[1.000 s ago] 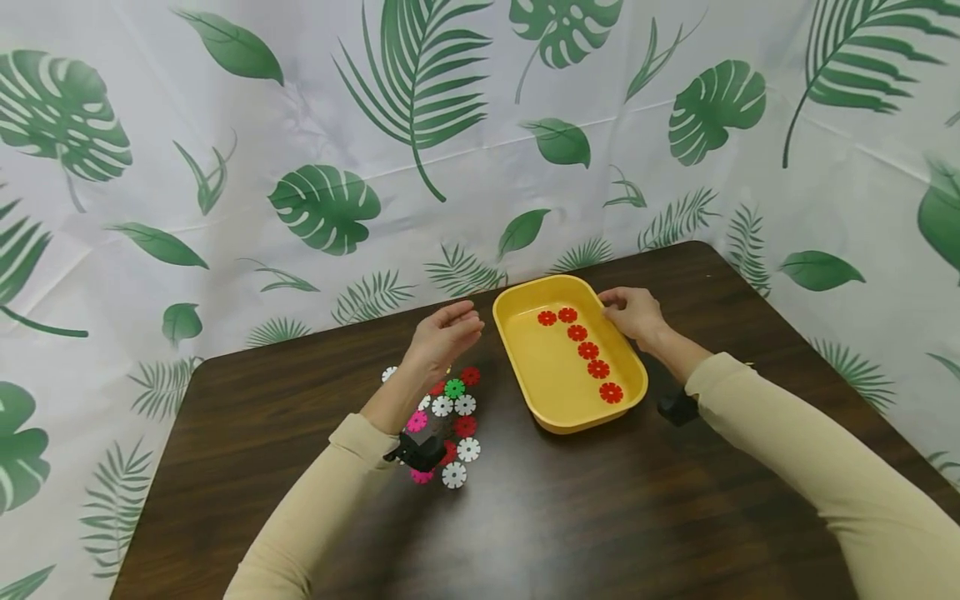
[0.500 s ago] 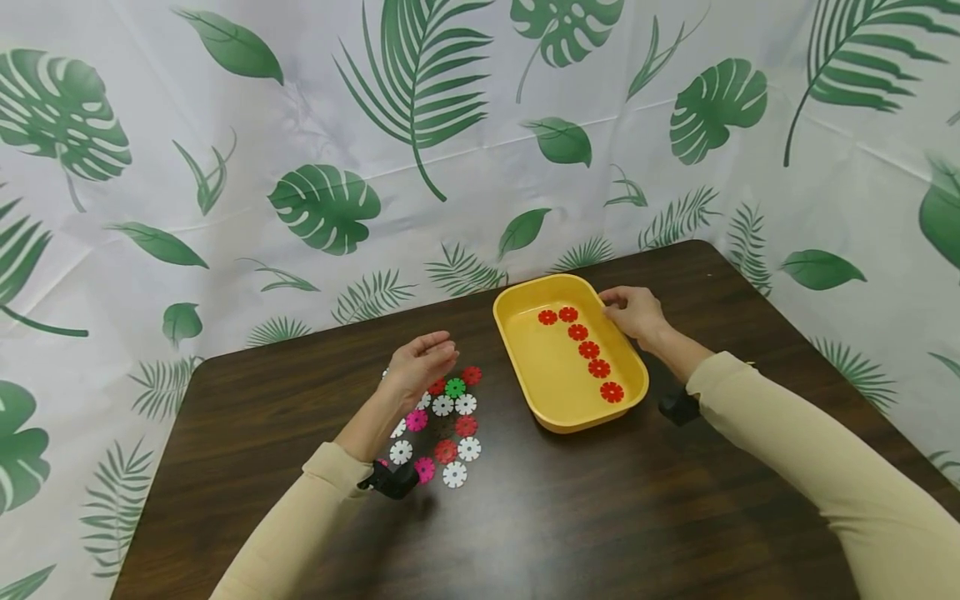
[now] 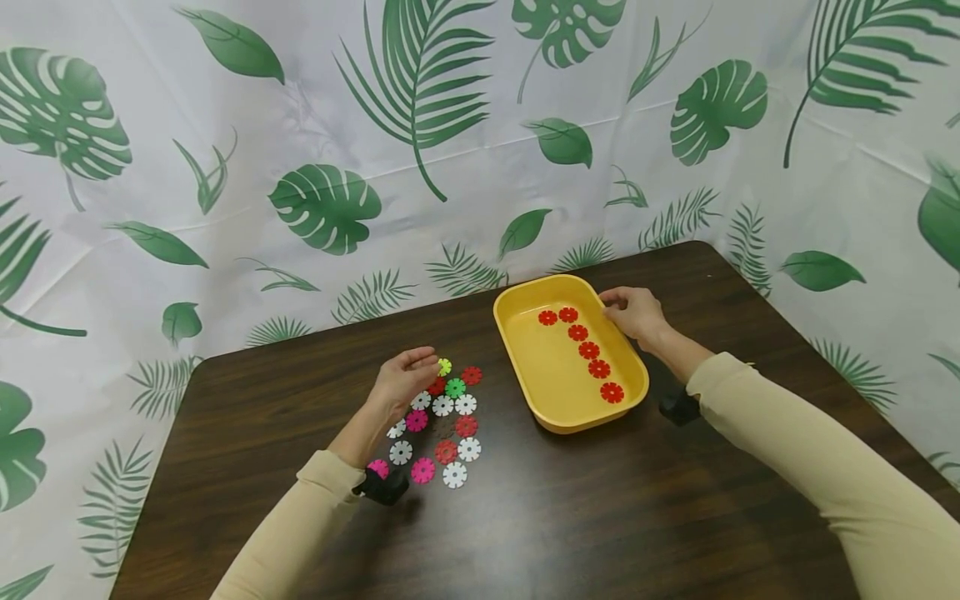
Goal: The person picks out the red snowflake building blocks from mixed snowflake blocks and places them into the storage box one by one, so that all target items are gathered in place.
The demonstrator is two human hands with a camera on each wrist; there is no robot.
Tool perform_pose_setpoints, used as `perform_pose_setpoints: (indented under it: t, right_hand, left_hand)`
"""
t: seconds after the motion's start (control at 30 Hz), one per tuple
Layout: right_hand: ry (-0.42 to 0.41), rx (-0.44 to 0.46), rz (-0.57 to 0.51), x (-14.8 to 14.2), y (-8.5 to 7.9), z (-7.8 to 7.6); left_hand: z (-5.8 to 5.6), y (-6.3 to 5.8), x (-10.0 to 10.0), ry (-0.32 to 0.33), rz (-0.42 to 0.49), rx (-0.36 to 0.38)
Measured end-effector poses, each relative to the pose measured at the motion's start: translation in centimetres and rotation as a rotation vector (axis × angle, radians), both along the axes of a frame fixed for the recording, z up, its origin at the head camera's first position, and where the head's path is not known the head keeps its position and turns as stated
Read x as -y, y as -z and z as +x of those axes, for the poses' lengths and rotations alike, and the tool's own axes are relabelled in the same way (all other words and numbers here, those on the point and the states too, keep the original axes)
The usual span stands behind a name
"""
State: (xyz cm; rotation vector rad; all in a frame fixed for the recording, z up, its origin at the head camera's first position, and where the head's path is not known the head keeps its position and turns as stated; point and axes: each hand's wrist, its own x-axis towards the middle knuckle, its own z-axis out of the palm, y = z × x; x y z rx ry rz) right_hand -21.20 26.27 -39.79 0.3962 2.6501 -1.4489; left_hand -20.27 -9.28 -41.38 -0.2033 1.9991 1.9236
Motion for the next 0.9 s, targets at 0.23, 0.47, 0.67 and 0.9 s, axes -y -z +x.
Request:
perform_pose_setpoints:
  t: [0.23, 0.47, 0.67, 0.9]
  right_hand:
    - [0.0, -0.003, 0.0, 0.0, 0.1, 0.0]
    - [-0.008, -0.011, 0.007, 0.0, 0.1, 0.0]
    - [-0.007, -0.008, 0.002, 0.0, 0.1, -0.1]
    - [-0.004, -0.008, 0.005, -0.1, 0.2, -0.1]
  left_hand:
    - [0.2, 1.2, 0.8, -0.018, -0.08, -0.001]
    - [0.2, 2.0, 1.3, -0.01, -0.19, -0.054]
    - [0.3, 2.5, 1.2, 0.0, -0.263, -0.096]
    - [0.2, 2.8, 0.7, 0.003, -0.425, -0.175]
